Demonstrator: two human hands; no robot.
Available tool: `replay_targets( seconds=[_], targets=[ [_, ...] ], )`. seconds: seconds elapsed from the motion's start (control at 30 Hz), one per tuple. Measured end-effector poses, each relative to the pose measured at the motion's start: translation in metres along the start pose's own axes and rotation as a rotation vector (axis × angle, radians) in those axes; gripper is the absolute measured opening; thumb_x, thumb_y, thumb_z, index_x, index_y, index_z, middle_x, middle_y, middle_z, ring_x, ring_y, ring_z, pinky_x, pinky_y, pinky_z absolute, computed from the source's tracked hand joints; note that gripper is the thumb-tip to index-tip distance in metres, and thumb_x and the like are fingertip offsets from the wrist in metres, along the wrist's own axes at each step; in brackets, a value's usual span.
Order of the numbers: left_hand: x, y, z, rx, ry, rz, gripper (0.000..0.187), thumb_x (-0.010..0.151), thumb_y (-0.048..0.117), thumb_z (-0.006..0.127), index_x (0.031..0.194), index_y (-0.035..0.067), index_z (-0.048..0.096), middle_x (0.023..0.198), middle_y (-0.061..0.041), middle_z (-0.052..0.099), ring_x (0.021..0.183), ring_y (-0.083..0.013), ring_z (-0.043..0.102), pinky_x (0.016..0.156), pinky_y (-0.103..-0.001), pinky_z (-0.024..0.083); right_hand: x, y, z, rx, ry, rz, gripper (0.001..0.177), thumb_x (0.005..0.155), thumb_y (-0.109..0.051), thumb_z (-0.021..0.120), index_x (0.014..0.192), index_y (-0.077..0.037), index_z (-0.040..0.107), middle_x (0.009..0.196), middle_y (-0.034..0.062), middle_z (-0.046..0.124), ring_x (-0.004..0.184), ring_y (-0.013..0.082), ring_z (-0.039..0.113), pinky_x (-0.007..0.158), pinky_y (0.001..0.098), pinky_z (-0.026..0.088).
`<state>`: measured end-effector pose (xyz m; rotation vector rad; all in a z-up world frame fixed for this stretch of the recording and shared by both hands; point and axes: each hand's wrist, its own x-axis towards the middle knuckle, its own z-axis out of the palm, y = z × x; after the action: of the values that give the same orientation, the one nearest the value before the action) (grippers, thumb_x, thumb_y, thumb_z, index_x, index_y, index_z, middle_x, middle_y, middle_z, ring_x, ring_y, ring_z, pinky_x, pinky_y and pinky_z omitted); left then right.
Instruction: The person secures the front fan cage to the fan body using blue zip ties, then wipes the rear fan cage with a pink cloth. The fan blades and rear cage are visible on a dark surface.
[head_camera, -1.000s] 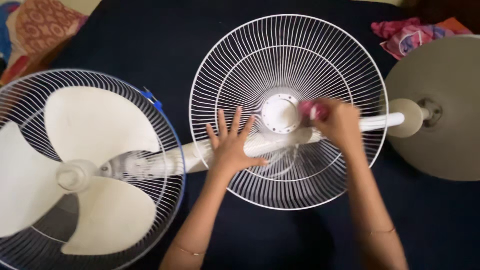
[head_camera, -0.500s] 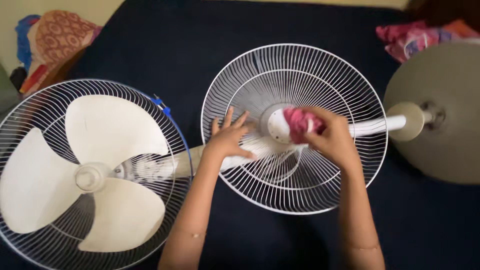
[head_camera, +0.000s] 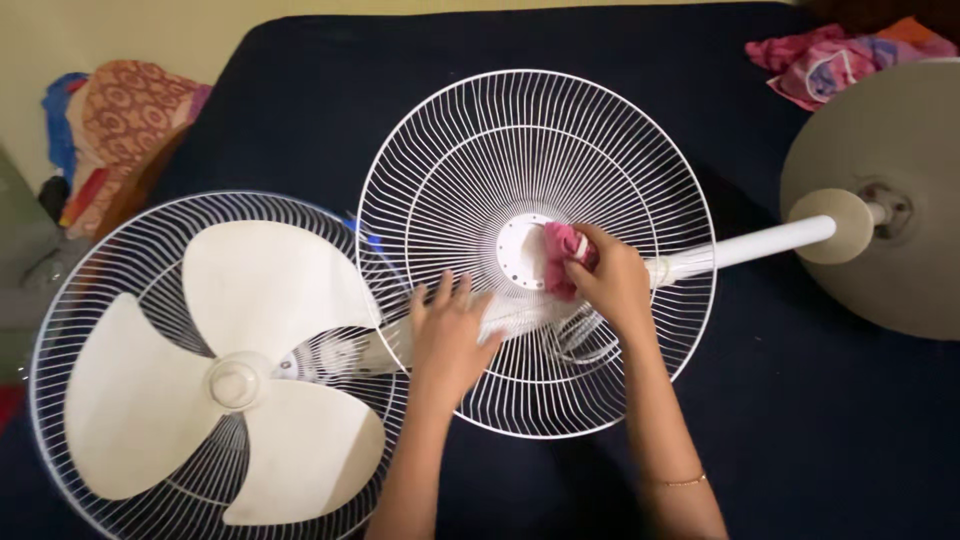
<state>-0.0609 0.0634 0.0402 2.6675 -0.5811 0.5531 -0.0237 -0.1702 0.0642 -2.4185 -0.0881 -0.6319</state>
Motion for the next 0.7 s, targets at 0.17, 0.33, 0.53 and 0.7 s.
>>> replay_targets(
  seconds=[0.17,0.33,0.53,0.7],
  targets=[
    [-0.043,0.024,-0.018,-0.124,-0.275,0.0,0.064,0.086,0.043,0.072,0.14,0.011,0.06,0.137,-0.02,0.059,0.139,-0.0348,0.041,0.12,-0.057,0.016,0.007,-0.015,0.02,-0.023,-0.06,0.038,0.05,0.075,-0.019,0.079,0.124,-0.015,0.071,0.084,0.0145,0.075,0.078,0.0305,0.073,0.071,0.0428,0.056],
    [-0.058,0.009,-0.024,-0.019,0.034,-0.024,0.05,0.087,0.039,0.071,0.13,0.012,0.068,0.144,-0.017,0.056,0.145,-0.0346,0.038,0.115,-0.057,0.021,0.0,-0.018,0.026,0.032,0.078,-0.032,0.05,0.073,-0.014,0.077,0.123,-0.014,0.07,0.094,0.0134,0.076,0.082,0.0295,0.074,0.075,0.041,0.057],
    [-0.052,-0.045,-0.026,-0.091,0.421,-0.036,0.044,0.086,0.02,0.062,0.129,0.015,0.07,0.159,-0.015,0.046,0.153,-0.0363,0.032,0.121,-0.058,0.022,-0.01,-0.033,0.049,-0.082,0.189,-0.189,0.052,0.074,-0.012,0.077,0.125,-0.013,0.069,0.099,0.0132,0.068,0.095,0.0357,0.065,0.081,0.0462,0.052],
    [-0.047,-0.055,-0.003,-0.397,0.692,-0.065,0.073,0.079,0.002,0.047,0.152,0.005,0.047,0.166,-0.025,0.028,0.157,-0.0455,0.022,0.13,-0.058,0.013,-0.017,-0.037,0.06,-0.164,0.223,-0.243,0.06,0.074,-0.012,0.076,0.133,-0.01,0.061,0.11,0.0157,0.065,0.106,0.0383,0.059,0.089,0.0483,0.05]
  ],
)
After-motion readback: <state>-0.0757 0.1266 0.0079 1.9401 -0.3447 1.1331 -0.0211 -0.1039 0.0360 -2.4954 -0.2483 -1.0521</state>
